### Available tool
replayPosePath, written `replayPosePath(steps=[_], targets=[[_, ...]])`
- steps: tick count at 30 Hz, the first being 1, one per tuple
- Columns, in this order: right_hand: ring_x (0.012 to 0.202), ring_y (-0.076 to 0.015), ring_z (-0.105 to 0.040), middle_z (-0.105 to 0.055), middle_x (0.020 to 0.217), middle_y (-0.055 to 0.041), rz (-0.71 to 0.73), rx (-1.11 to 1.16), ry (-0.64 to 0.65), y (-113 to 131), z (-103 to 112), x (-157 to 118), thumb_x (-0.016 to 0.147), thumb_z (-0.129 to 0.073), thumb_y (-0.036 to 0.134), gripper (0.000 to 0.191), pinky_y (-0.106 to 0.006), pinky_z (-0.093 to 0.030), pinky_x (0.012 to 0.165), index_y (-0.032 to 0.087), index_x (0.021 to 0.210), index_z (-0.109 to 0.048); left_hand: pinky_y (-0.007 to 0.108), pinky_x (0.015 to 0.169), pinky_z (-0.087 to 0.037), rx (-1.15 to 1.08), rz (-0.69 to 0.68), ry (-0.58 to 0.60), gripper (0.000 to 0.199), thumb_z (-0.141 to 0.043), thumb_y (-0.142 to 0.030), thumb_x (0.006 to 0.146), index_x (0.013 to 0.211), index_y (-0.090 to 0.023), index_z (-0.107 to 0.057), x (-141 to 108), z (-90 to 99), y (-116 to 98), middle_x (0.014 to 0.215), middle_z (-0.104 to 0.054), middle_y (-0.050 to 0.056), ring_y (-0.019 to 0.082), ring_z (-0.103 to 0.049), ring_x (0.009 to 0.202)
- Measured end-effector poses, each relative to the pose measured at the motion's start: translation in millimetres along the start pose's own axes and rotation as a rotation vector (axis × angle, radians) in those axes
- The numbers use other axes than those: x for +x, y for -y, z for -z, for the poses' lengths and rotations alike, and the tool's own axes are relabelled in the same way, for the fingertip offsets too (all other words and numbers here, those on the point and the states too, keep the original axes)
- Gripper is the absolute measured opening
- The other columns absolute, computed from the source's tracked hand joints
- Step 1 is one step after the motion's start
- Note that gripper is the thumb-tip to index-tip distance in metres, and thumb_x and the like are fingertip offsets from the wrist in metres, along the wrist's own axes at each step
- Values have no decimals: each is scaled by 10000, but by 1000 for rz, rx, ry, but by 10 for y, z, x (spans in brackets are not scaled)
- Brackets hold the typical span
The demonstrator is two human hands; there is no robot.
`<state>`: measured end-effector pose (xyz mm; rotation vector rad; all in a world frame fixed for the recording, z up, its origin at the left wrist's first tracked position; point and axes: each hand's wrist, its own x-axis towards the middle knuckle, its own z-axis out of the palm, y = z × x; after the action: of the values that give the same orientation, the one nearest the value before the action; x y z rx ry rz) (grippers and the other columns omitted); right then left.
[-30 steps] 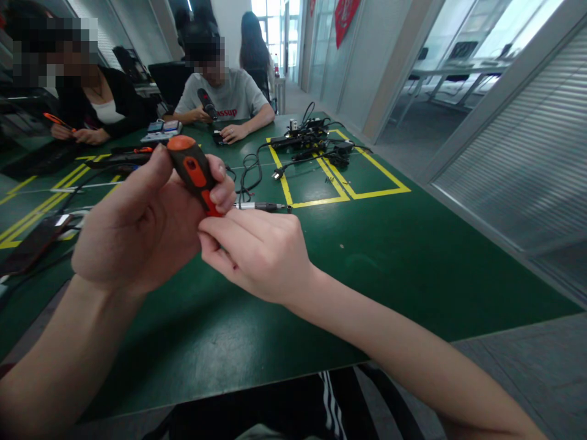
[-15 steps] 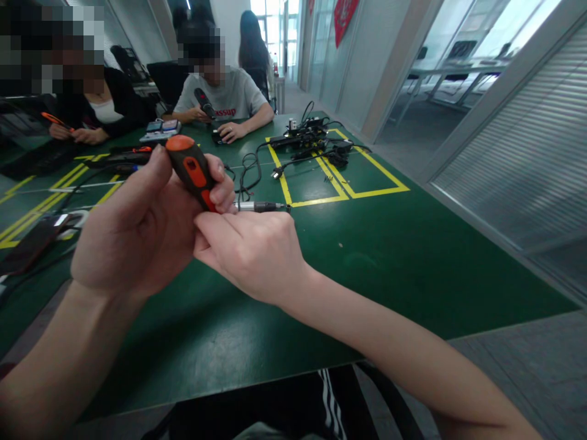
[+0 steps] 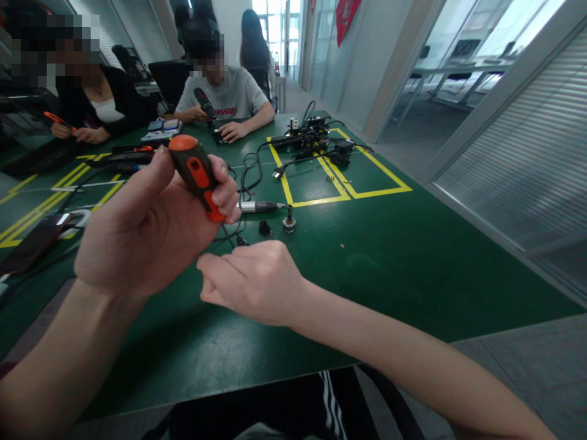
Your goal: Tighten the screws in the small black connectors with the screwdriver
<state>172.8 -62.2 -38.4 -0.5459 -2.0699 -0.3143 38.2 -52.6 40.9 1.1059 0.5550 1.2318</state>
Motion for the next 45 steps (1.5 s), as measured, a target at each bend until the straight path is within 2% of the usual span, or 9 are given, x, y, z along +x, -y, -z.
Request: replayPosePath(steps=[6,10,13,17,24,31,36,39,45], targets=[[428,-101,-486,-564,522,69,23,75,-27,-240,80,-339,871,-639,87,150,-284,-373,439,213,791,-653,249,683,-499,-14,-17,29,316,-464,-350,1086,899,-189,-663,9,34,7,885,-625,22,105,-561,724],[450,-97,-520,-583,559,59,-216,246,-44,-462,-15,-505,883,-640,108,117,-236,-431,471,207,821,-644,252,675,-495,9,-8,44,332,-503,-381,1066,872,-177,-677,21,61,1,812,-579,24,114,-562,723],[638,-142,-659,-717,811,-26,-421,456,27,-506,-147,-604,899,-653,189,177,-247,-546,557,171,1073,-678,240,682,-499,12,-25,42,272,-564,-332,1034,840,-175,-673,28,68,-10,799,-575,22,113,-551,715],[983,-236,-754,-778,1118,-106,-431,625,181,-457,-283,-696,882,-767,277,388,-389,-655,839,188,1242,-650,249,719,-526,42,-17,42,189,-616,-301,995,852,-190,-670,27,75,-13,819,-622,30,136,-590,749],[1025,-223,-775,-782,1129,-105,-518,742,182,-418,-359,-756,928,-748,229,330,-376,-688,849,174,1240,-657,214,561,-403,6,-56,85,121,-595,-193,978,863,-181,-632,29,108,1,688,-535,-17,84,-446,584],[1069,-230,-776,-778,1197,-120,-512,748,156,-411,-369,-785,927,-760,223,432,-378,-698,852,187,1336,-625,282,544,-368,4,15,20,625,-214,-431,1115,875,-121,-699,55,65,-108,575,-485,32,133,-390,560],[1071,-226,-772,-770,1223,-115,-506,756,153,-401,-364,-785,942,-745,222,419,-372,-700,852,200,1344,-629,238,587,-453,-73,-13,4,419,-301,-291,1121,859,-146,-593,59,67,-77,720,-598,28,105,-524,626],[1052,-231,-770,-772,1204,-105,-512,756,159,-404,-364,-788,949,-737,236,399,-381,-698,848,206,1335,-641,240,704,-544,-19,-50,78,297,-360,-248,1113,909,-160,-556,53,103,-37,768,-645,19,112,-636,702],[1067,-237,-763,-763,1218,-112,-511,755,180,-414,-359,-794,961,-729,252,401,-391,-696,866,200,1347,-637,204,555,-384,19,-41,74,293,-311,-225,1107,942,-169,-546,45,126,-61,634,-511,-30,82,-447,535]])
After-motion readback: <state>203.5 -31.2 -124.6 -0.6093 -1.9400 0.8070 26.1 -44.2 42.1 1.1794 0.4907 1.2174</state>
